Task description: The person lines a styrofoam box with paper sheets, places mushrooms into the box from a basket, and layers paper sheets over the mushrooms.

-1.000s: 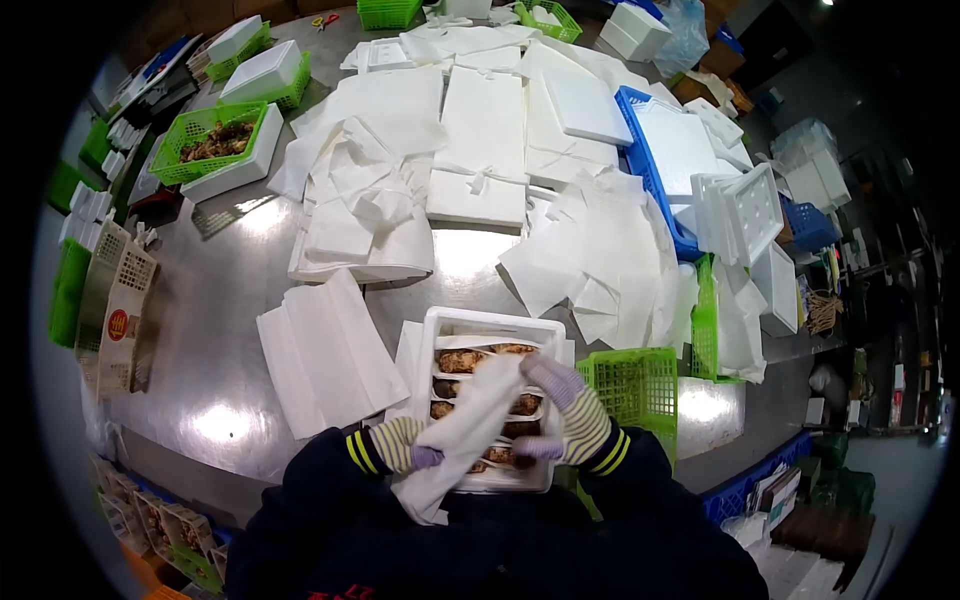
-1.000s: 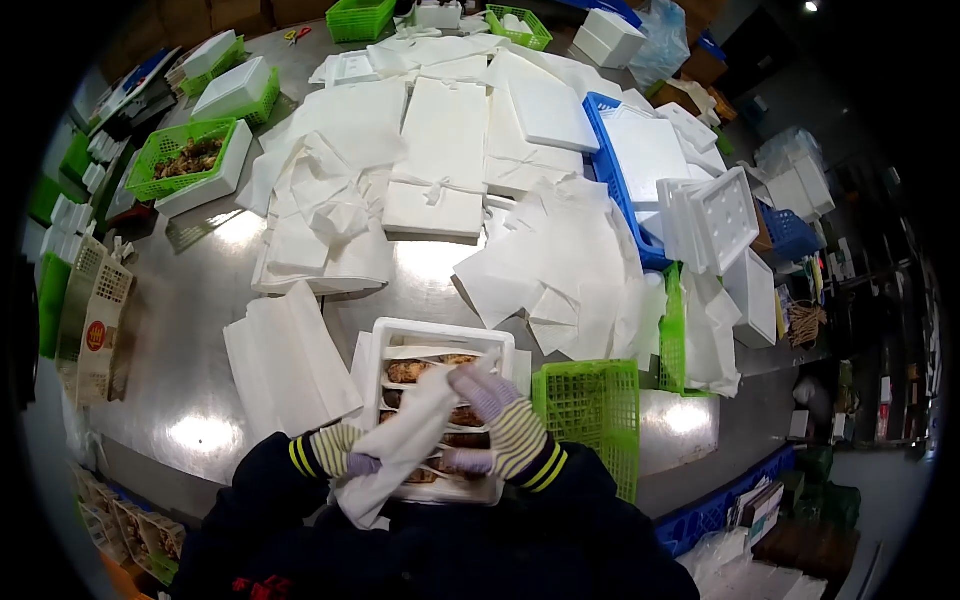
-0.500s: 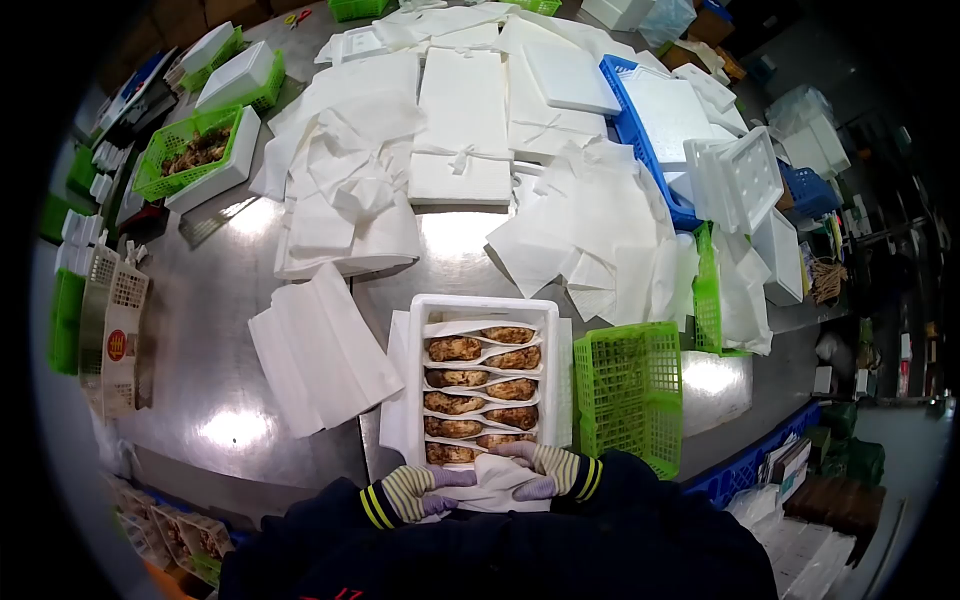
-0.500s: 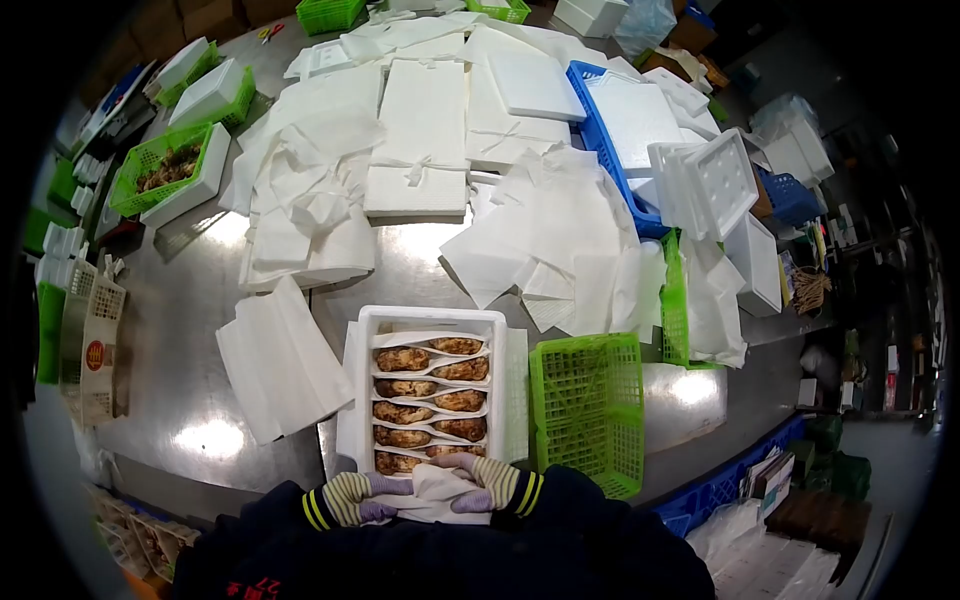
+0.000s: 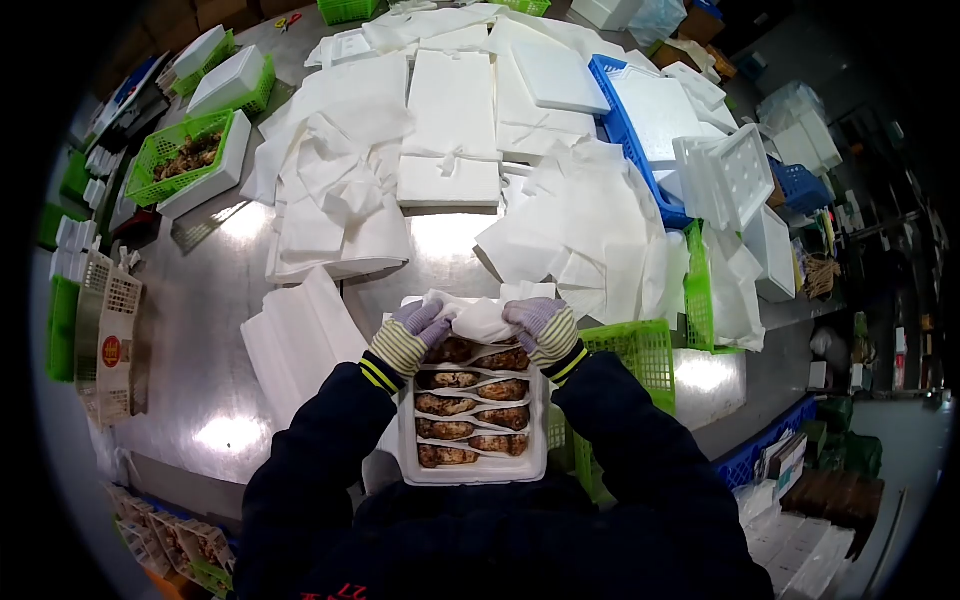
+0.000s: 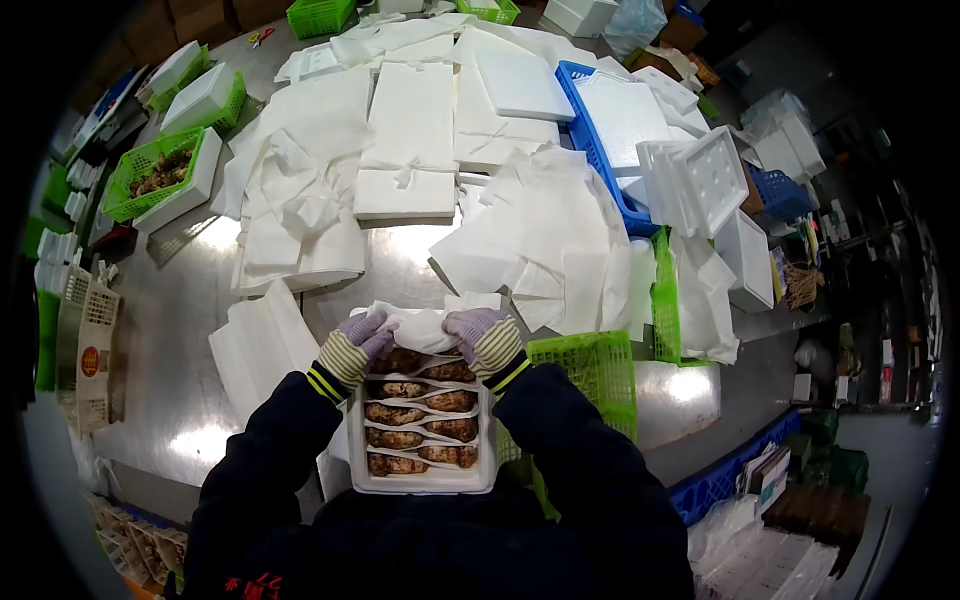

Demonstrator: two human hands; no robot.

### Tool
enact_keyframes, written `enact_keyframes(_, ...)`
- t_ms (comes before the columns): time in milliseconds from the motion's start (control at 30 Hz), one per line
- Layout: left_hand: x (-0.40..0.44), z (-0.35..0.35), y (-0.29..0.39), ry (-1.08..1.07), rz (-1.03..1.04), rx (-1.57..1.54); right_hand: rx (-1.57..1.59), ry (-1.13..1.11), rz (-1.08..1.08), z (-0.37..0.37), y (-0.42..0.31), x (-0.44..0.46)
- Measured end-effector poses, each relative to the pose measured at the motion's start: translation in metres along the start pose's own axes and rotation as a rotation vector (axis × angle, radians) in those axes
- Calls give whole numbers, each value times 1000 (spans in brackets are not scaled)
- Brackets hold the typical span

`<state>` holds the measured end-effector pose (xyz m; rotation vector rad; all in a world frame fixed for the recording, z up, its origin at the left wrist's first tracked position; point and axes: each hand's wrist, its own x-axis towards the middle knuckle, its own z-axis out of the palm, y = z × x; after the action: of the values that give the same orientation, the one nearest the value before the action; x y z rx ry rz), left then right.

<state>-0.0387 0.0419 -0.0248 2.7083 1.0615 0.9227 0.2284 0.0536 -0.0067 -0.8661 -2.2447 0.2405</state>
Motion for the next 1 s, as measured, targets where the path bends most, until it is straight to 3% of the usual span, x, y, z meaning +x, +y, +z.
enact_keyframes(167,-3,-12,10,-201,-48,357,-362,-143,-12,9,6,-17)
enact_keyframes(200,-4,-10,12,-205,-47,354,-361,-144,-8,8,3,-17)
enact_keyframes(267,-4,-6,16,-449,-145,384,-431,-273,64,6,-1,-15)
enact_keyframes(333,12,-11,17,-565,-240,446,-416,-264,57,3,-6,-7)
enact_keyframes(400,19,-2,13,-575,-295,472,-381,-537,327,2,-16,-1)
enact_keyframes(433,25,-3,15,-690,-351,424,-388,-631,369,-3,-21,7)
enact_keyframes(533,40,-7,22,-809,-515,339,-441,-606,315,2,-18,3)
enact_keyframes(600,39,-5,19,-826,-538,312,-405,-695,390,5,-13,2)
enact_keyframes(667,30,-9,25,-659,-505,286,-328,-700,451,15,1,2)
enact_keyframes(733,34,-20,54,-237,-400,336,-231,-726,548,8,-1,11)
enact_keyframes(800,26,-11,65,-195,-157,239,-211,-768,536,-4,-5,25)
enact_keyframes(867,30,6,73,-257,-173,117,-182,-770,512,1,5,18)
enact_keyframes(1000,29,44,57,-304,-199,119,-33,-776,659,-1,13,16)
